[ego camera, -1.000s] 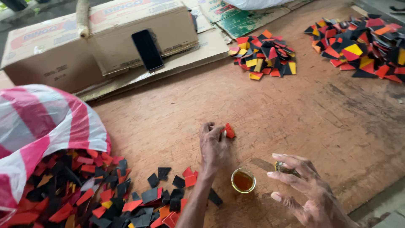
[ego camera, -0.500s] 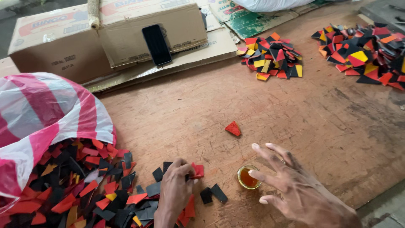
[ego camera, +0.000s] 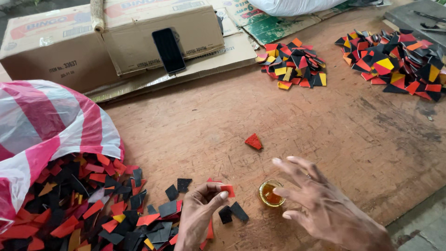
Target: The person repeatedly picks small triangular plastic pieces from a pile, applies a viscous substance from a small jar to one side, and places them into a growing stack on the table. The person handles red, black, yellow, and orange pieces one at a time, building a small pile of coated pieces.
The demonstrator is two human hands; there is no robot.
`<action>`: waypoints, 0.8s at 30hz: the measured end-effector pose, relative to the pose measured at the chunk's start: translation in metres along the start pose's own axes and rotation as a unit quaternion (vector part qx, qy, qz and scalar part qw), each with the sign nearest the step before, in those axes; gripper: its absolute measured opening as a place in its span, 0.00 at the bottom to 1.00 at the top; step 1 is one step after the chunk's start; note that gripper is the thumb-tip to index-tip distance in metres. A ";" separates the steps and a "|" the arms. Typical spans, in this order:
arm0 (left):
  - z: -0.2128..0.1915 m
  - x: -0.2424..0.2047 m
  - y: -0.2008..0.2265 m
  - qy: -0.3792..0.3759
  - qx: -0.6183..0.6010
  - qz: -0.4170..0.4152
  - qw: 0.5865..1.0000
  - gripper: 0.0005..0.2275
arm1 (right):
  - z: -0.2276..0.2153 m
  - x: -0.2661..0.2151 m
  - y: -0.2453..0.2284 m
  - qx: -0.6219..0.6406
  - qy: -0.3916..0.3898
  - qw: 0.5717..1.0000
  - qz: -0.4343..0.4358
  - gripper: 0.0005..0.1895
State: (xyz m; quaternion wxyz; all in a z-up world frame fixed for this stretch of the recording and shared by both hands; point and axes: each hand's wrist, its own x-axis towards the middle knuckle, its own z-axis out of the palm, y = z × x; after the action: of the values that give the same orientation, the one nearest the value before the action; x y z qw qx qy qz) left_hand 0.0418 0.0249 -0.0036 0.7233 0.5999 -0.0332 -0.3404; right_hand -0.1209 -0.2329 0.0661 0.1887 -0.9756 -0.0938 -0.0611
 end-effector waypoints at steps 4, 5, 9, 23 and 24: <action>0.012 -0.008 0.003 -0.026 -0.060 -0.012 0.998 0.13 | -0.011 -0.005 -0.006 0.045 0.006 0.999 0.011 0.21; 0.016 -0.009 0.005 -0.035 -0.072 -0.015 0.997 0.14 | -0.012 -0.006 -0.008 0.032 0.022 0.999 0.022 0.19; 0.029 -0.010 0.010 -0.055 -0.119 -0.066 0.989 0.14 | -0.015 -0.012 -0.024 0.021 0.135 0.990 0.037 0.23; 0.049 -0.018 0.020 -0.131 -0.219 -0.076 0.964 0.14 | 0.016 0.000 -0.041 0.147 0.136 0.979 -0.049 0.40; 0.049 -0.019 0.021 -0.133 -0.219 -0.077 0.964 0.14 | 0.015 0.000 -0.041 0.116 0.151 0.980 -0.054 0.37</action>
State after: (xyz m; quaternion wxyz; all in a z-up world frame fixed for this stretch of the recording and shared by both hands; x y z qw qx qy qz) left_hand 0.0148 -0.0053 0.0355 0.7981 0.3767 -0.0072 -0.4701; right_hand -0.1277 -0.1898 0.0673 0.3087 -0.9203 -0.1228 -0.2065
